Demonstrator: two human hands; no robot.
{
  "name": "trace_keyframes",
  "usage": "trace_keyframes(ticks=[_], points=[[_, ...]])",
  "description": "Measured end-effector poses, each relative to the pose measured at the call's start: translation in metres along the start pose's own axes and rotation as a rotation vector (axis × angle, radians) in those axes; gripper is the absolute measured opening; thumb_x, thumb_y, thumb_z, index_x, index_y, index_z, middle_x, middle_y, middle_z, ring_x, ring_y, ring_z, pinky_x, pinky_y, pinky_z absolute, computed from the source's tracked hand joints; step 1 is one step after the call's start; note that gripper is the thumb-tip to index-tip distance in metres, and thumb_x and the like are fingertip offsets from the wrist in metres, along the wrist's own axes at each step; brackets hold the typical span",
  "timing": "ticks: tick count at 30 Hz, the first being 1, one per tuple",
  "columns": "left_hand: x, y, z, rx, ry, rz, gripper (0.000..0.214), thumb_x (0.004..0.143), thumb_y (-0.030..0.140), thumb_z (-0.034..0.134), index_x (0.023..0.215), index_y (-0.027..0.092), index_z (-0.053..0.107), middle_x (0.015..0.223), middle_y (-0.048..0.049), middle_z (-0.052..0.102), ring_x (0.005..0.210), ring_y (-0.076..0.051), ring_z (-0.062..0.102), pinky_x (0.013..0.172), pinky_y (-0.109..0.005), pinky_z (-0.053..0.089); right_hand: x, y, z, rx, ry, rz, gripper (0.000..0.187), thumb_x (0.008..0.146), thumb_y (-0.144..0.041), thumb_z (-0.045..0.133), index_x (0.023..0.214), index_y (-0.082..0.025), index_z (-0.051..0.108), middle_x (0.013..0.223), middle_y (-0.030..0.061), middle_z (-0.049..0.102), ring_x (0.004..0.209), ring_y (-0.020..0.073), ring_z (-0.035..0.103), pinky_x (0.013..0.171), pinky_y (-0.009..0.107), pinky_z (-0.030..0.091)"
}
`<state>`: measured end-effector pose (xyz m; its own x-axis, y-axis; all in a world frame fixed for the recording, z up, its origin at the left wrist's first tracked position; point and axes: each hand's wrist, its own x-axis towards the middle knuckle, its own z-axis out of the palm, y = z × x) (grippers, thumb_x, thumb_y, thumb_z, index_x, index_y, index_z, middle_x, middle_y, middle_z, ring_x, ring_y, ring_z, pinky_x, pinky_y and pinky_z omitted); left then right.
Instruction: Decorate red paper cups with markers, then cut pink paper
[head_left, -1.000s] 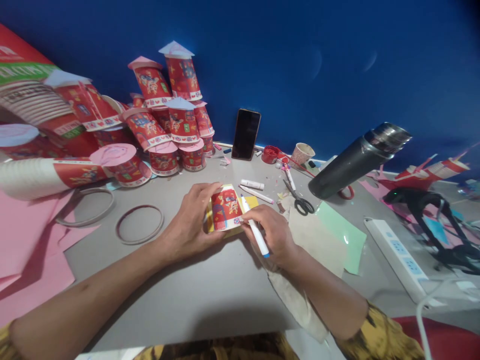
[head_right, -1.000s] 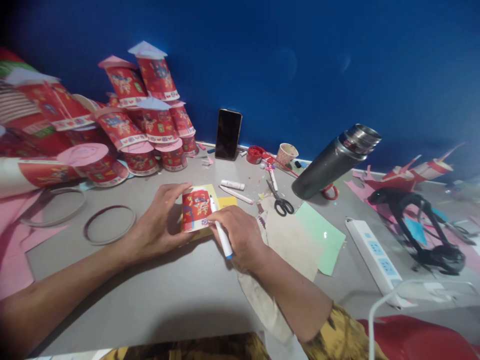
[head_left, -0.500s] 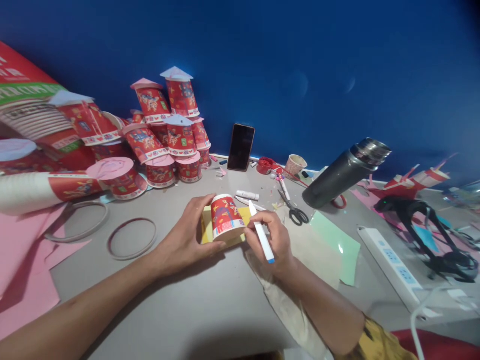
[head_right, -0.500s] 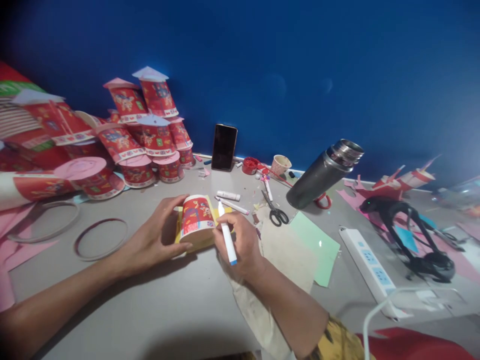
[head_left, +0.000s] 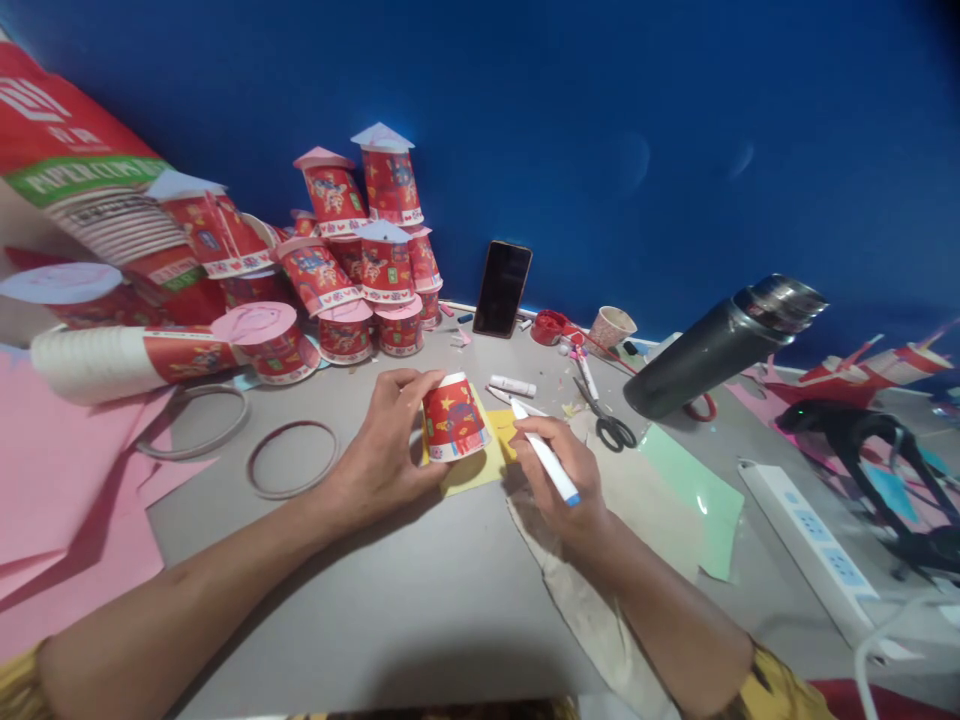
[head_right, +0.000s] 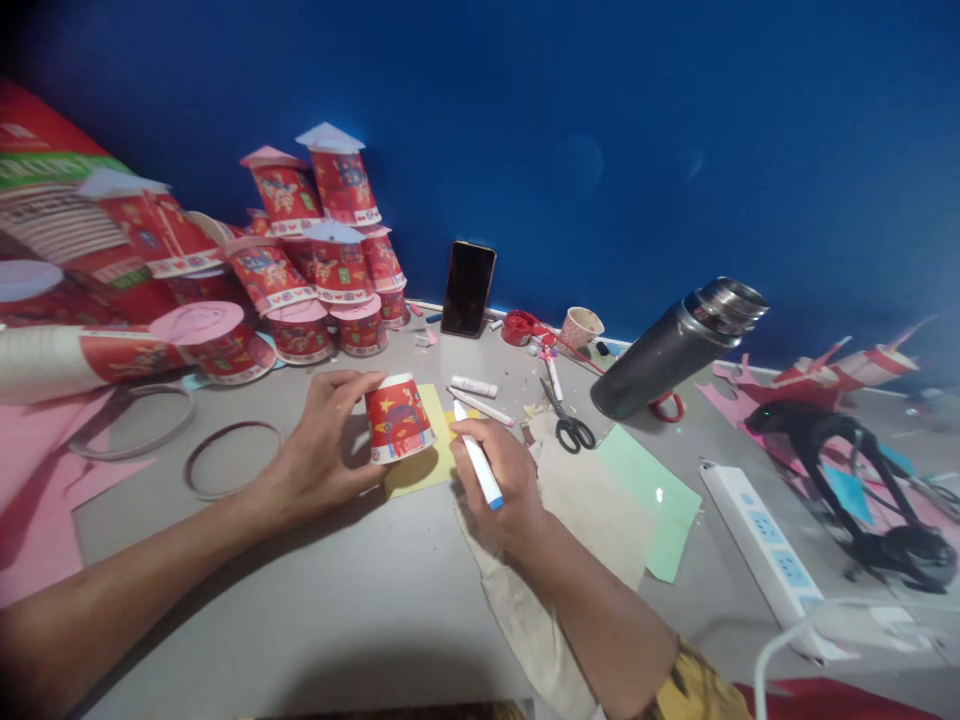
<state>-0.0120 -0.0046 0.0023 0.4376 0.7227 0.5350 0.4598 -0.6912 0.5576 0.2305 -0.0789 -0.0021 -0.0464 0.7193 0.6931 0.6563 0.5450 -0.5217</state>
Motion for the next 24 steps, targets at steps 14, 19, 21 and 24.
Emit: trace_keyframes(ticks=[14,19,21,24], points=[[0.002,-0.019,0.003,0.039,0.053,-0.092,0.085,0.082,0.038,0.09,0.155,0.032,0.047,0.139,-0.0137,0.053,0.131,-0.04,0.063,0.109,-0.065,0.061,0.023,0.048,-0.033,-0.34,-0.119,0.038,0.033,0.102,-0.018,0.058,0.134,-0.021,0.067,0.116,0.0124,0.078,0.103,0.0305,0.077,0.088,0.044,0.064],[0.003,-0.02,-0.002,0.148,0.026,-0.081,0.092,0.079,0.043,0.094,0.157,0.028,0.047,0.137,-0.0139,0.054,0.13,-0.04,0.059,0.113,-0.066,0.055,0.002,0.066,-0.043,-0.388,-0.026,-0.144,0.027,0.105,-0.017,0.06,0.128,-0.023,0.07,0.107,0.0114,0.078,0.099,0.0294,0.076,0.086,0.042,0.063],[0.005,-0.021,-0.004,0.206,0.041,-0.073,0.092,0.08,0.048,0.092,0.157,0.025,0.048,0.135,-0.0152,0.054,0.127,-0.041,0.058,0.113,-0.068,0.053,-0.002,0.071,-0.046,-0.39,0.054,-0.143,0.025,0.104,-0.017,0.061,0.127,-0.023,0.069,0.107,0.0115,0.078,0.097,0.0293,0.076,0.086,0.042,0.063],[0.007,-0.023,-0.005,0.281,0.083,-0.072,0.089,0.081,0.053,0.09,0.155,0.023,0.051,0.131,-0.016,0.055,0.125,-0.043,0.058,0.111,-0.071,0.051,0.0,0.077,-0.05,-0.392,0.114,-0.101,0.025,0.104,-0.018,0.061,0.127,-0.022,0.068,0.106,0.0114,0.077,0.097,0.0294,0.076,0.088,0.043,0.063]])
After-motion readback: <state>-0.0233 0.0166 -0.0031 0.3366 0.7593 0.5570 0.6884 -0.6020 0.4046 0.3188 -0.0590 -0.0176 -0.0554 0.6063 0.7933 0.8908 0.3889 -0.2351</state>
